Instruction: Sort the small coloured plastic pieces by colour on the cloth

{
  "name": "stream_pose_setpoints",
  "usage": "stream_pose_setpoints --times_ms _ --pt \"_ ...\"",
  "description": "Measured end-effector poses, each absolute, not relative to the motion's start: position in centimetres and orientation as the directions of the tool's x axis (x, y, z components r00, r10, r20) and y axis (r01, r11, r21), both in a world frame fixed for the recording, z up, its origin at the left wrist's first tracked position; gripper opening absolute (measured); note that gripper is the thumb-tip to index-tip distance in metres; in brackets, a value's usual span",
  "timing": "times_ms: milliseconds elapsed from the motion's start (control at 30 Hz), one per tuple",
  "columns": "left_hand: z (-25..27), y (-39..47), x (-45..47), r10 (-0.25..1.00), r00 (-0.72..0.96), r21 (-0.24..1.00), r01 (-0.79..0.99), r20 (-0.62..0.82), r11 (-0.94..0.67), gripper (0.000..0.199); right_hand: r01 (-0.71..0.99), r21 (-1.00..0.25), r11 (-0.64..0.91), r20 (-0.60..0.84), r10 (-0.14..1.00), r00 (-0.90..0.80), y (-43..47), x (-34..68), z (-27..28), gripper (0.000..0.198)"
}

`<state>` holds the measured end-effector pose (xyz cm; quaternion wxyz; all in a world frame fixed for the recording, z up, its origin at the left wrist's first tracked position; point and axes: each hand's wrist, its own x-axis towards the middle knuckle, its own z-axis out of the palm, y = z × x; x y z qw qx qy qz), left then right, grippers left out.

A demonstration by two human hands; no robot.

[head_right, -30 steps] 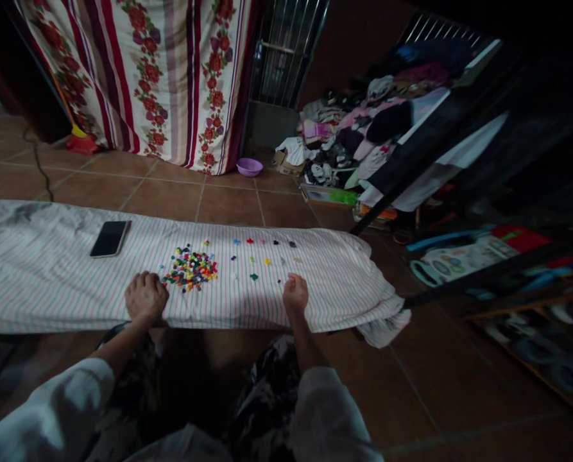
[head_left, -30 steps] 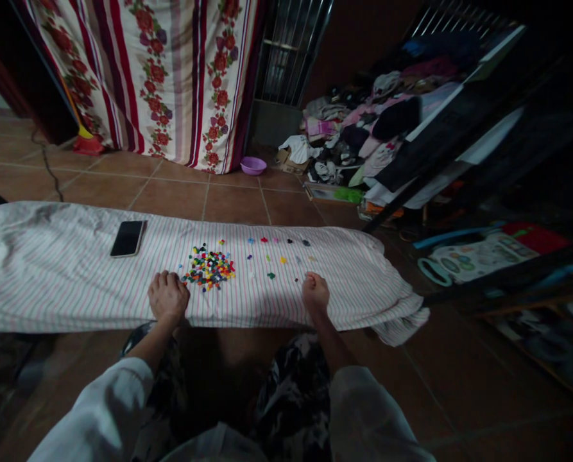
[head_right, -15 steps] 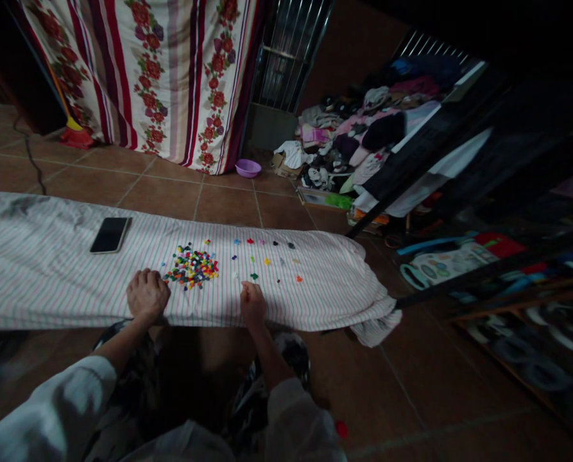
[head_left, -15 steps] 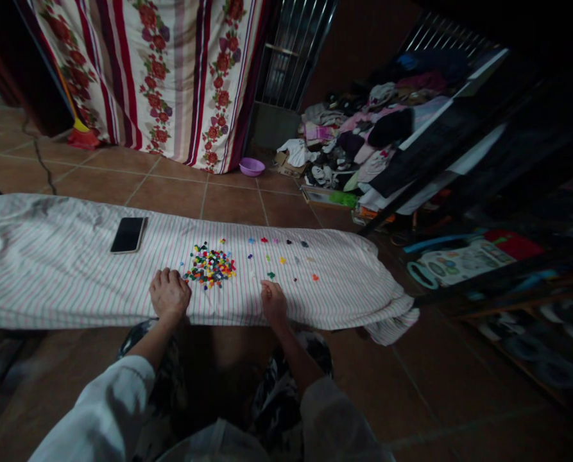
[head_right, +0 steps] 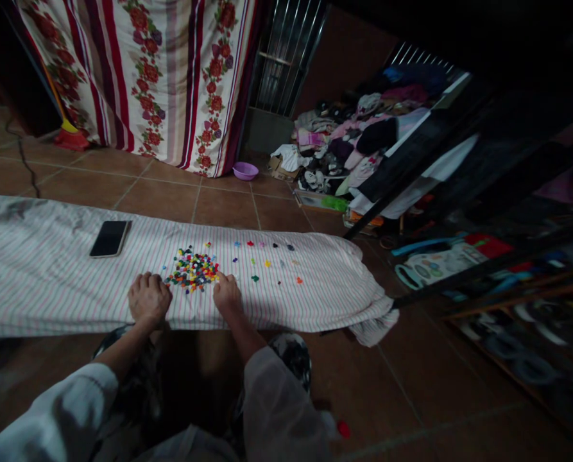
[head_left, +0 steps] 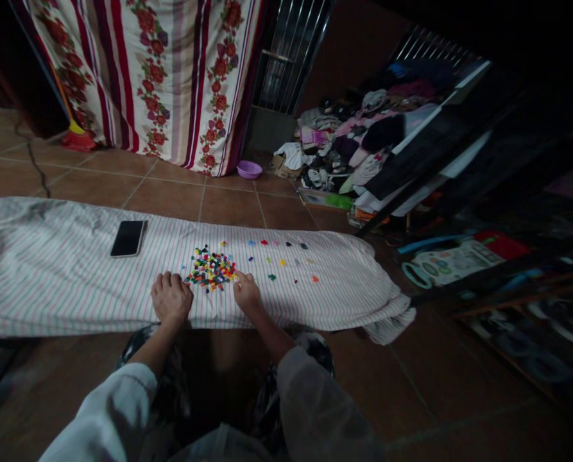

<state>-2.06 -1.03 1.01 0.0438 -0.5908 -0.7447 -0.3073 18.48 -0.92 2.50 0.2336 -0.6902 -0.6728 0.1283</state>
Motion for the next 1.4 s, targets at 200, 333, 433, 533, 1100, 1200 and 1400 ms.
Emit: stream_pose_setpoints --times_ms 200,333,433,533,1100,1200,1400 --pt "1.3 -1.2 -2.0 0.845 -0.294 0.383 0.916 0.446 0.117 0.032 0.888 -0.460 -0.017 0.104 0.992 0.073 -0.3 18.1 2.6 0.040" --pt "1.2 -1.2 -2.0 0.852 -0.297 0.415 0.904 0.432 0.105 0.032 0.883 -0.469 0.018 0.121 0.992 0.044 0.0 18.4 2.3 0.035" --pt "1.1 -1.1 -2.0 0.855 -0.301 0.430 0.897 0.423 0.103 0.033 0.884 -0.468 0.019 0.107 0.994 0.035 0.6 18.5 2.6 0.031" --pt "1.0 -1.0 -2.0 0.850 -0.304 0.416 0.902 0.430 0.113 0.032 0.891 -0.455 0.003 0.080 0.996 0.038 1.2 18.6 2.9 0.029" --pt "1.4 -1.1 -2.0 0.854 -0.293 0.400 0.910 0.429 0.111 0.030 0.917 -0.397 0.050 -0.012 0.998 -0.060 3.2 18.3 4.3 0.029" --pt "1.2 -1.1 -2.0 0.844 -0.290 0.379 0.918 0.451 0.112 0.030 0.907 -0.418 0.045 -0.006 0.999 -0.052 3.1 18.1 4.2 0.027" --pt "1.7 -1.3 -1.8 0.844 -0.293 0.365 0.922 0.449 0.126 0.031 0.870 -0.492 0.048 0.078 0.997 -0.010 2.6 18.2 3.9 0.020"
